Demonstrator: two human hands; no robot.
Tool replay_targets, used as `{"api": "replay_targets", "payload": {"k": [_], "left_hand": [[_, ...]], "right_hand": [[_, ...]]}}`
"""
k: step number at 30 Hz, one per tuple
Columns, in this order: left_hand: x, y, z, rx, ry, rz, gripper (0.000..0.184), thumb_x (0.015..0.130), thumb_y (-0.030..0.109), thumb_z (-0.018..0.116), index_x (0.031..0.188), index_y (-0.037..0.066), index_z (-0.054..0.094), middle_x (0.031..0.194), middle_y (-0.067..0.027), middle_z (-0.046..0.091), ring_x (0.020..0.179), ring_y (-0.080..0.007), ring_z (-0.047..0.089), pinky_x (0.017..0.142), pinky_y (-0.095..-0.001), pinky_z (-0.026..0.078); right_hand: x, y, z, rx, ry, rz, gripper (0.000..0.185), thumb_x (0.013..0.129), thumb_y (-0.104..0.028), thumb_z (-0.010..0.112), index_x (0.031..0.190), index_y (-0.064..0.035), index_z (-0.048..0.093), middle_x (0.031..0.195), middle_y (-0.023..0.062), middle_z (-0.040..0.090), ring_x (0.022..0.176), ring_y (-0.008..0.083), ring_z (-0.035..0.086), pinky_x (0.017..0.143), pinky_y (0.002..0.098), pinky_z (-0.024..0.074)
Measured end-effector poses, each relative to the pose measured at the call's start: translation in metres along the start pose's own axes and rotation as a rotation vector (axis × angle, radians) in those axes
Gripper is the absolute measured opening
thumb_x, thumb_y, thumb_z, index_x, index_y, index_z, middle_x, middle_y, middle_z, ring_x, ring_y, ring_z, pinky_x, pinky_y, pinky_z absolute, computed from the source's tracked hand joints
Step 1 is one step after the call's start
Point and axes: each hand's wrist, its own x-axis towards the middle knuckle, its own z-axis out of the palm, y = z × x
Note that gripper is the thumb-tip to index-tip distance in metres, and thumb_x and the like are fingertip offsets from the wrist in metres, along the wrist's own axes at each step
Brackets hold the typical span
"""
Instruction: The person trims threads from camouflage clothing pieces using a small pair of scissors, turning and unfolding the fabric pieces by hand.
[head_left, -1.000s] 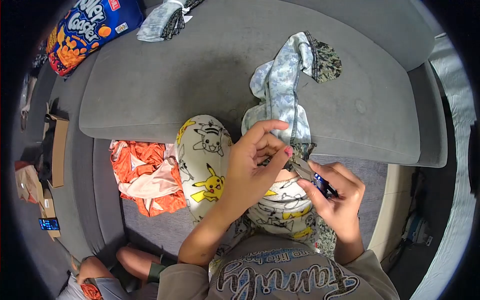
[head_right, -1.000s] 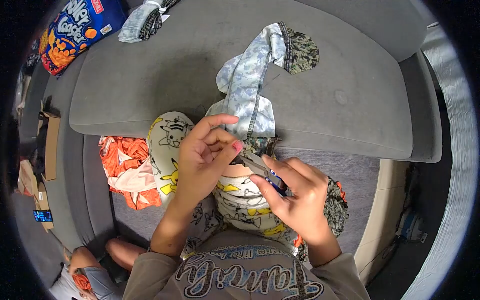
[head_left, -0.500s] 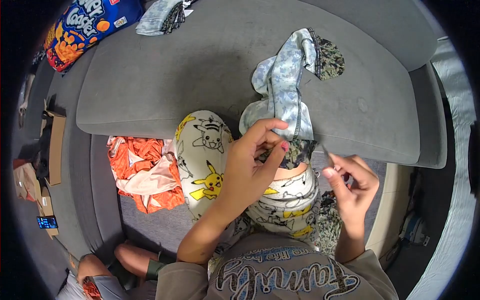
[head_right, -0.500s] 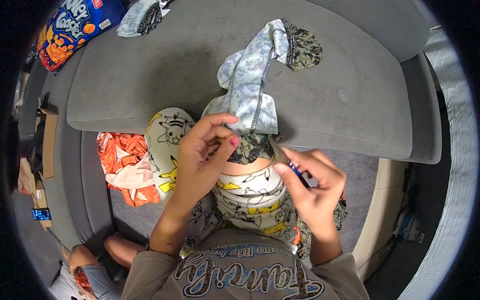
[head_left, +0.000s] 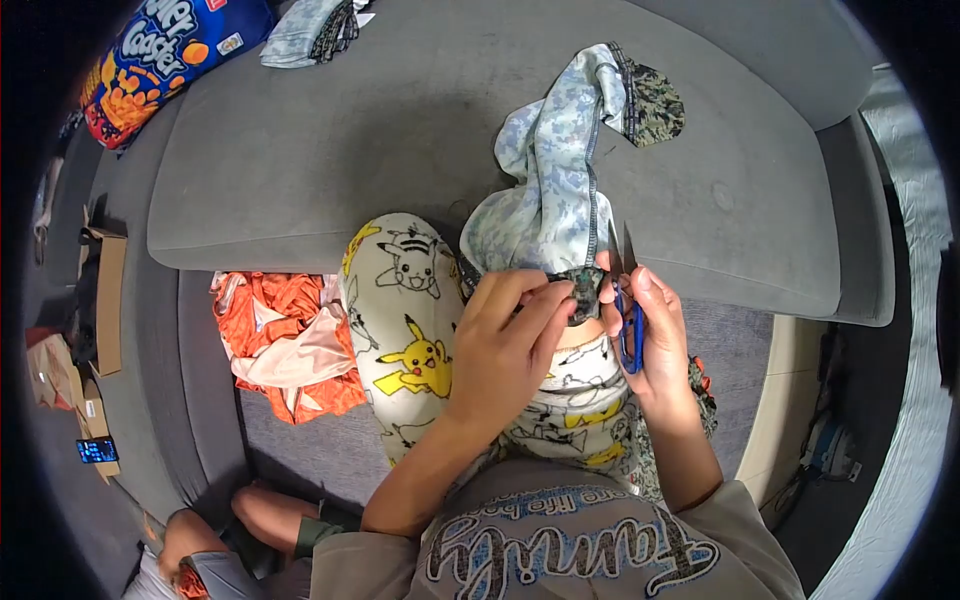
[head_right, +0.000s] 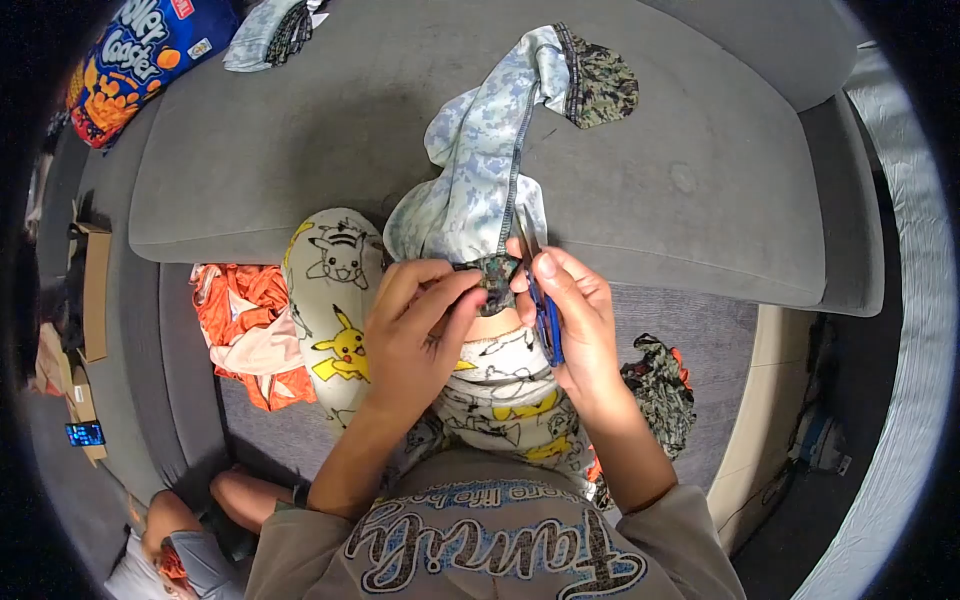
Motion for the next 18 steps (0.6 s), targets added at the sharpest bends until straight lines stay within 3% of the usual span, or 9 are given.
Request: {"api": "replay_targets", "payload": {"k": [3,6,8,11,15,17,18], "left_hand": [[-0.003,-0.007,0.002,-0.048,-0.012,0.008,0.014,0.076,0.005,0.067,0.088,0.001,0.062,0.084,-0.0075,0.055,0.074,-0.0225,0.054,0.062,-0.0297,0.043],[-0.002,-0.008,0.000,-0.311,-0.029,-0.171,0.008,0.079,0.001,0.063,0.087,0.001,0.061,0.084,-0.0067,0.055,0.075,-0.0178,0.054,0.064,-0.0268,0.043],[-0.005,-0.012,-0.004,-0.676,0.003,-0.315,0.009,0.081,-0.003,0.060,0.089,-0.001,0.060,0.091,-0.0059,0.054,0.076,-0.0107,0.054,0.068,-0.0224,0.042],[-0.006,-0.015,-0.005,-0.829,0.068,-0.314,0.012,0.081,-0.005,0.060,0.092,-0.002,0.059,0.095,-0.0056,0.052,0.075,-0.0103,0.054,0.070,-0.0216,0.041],[-0.003,-0.006,-0.006,-0.564,-0.059,-0.267,0.015,0.080,-0.003,0.062,0.094,-0.001,0.061,0.093,-0.0056,0.054,0.074,-0.0105,0.054,0.067,-0.0224,0.042],[-0.002,-0.003,0.002,-0.099,-0.034,-0.075,0.019,0.079,-0.002,0.064,0.098,0.000,0.063,0.090,-0.0058,0.056,0.073,-0.0109,0.055,0.063,-0.0228,0.044],[-0.002,-0.006,0.002,-0.022,-0.045,0.018,0.024,0.078,-0.002,0.065,0.101,0.003,0.064,0.088,-0.0061,0.057,0.072,-0.0115,0.056,0.059,-0.0226,0.044]], "right_hand": [[-0.001,-0.001,0.001,-0.020,-0.005,-0.005,0.033,0.090,-0.024,0.057,0.106,0.0042,0.060,0.074,0.0038,0.062,0.055,0.0069,0.049,0.053,0.0185,0.0396],[-0.001,-0.002,0.003,-0.026,-0.002,0.017,0.031,0.089,-0.022,0.059,0.106,0.0040,0.061,0.074,0.0033,0.062,0.056,0.0064,0.049,0.053,0.0181,0.0398],[0.000,0.000,0.003,-0.044,-0.014,-0.002,0.029,0.089,-0.020,0.059,0.106,0.0044,0.060,0.074,0.0028,0.062,0.056,0.0060,0.050,0.054,0.0175,0.0398],[0.002,0.001,0.001,-0.053,-0.026,0.002,0.028,0.089,-0.018,0.058,0.107,0.0046,0.060,0.074,0.0027,0.061,0.057,0.0058,0.050,0.055,0.0176,0.0403],[0.002,0.001,0.001,-0.058,-0.029,-0.003,0.028,0.089,-0.016,0.058,0.107,0.0047,0.060,0.075,0.0032,0.061,0.058,0.0060,0.050,0.055,0.0182,0.0409],[0.002,0.002,0.001,-0.052,-0.040,-0.019,0.027,0.089,-0.014,0.059,0.107,0.0048,0.060,0.076,0.0041,0.062,0.059,0.0063,0.051,0.056,0.0189,0.0416],[0.002,0.002,0.001,-0.053,-0.041,-0.019,0.027,0.089,-0.014,0.059,0.107,0.0048,0.060,0.076,0.0041,0.062,0.059,0.0063,0.051,0.056,0.0189,0.0416]]}}
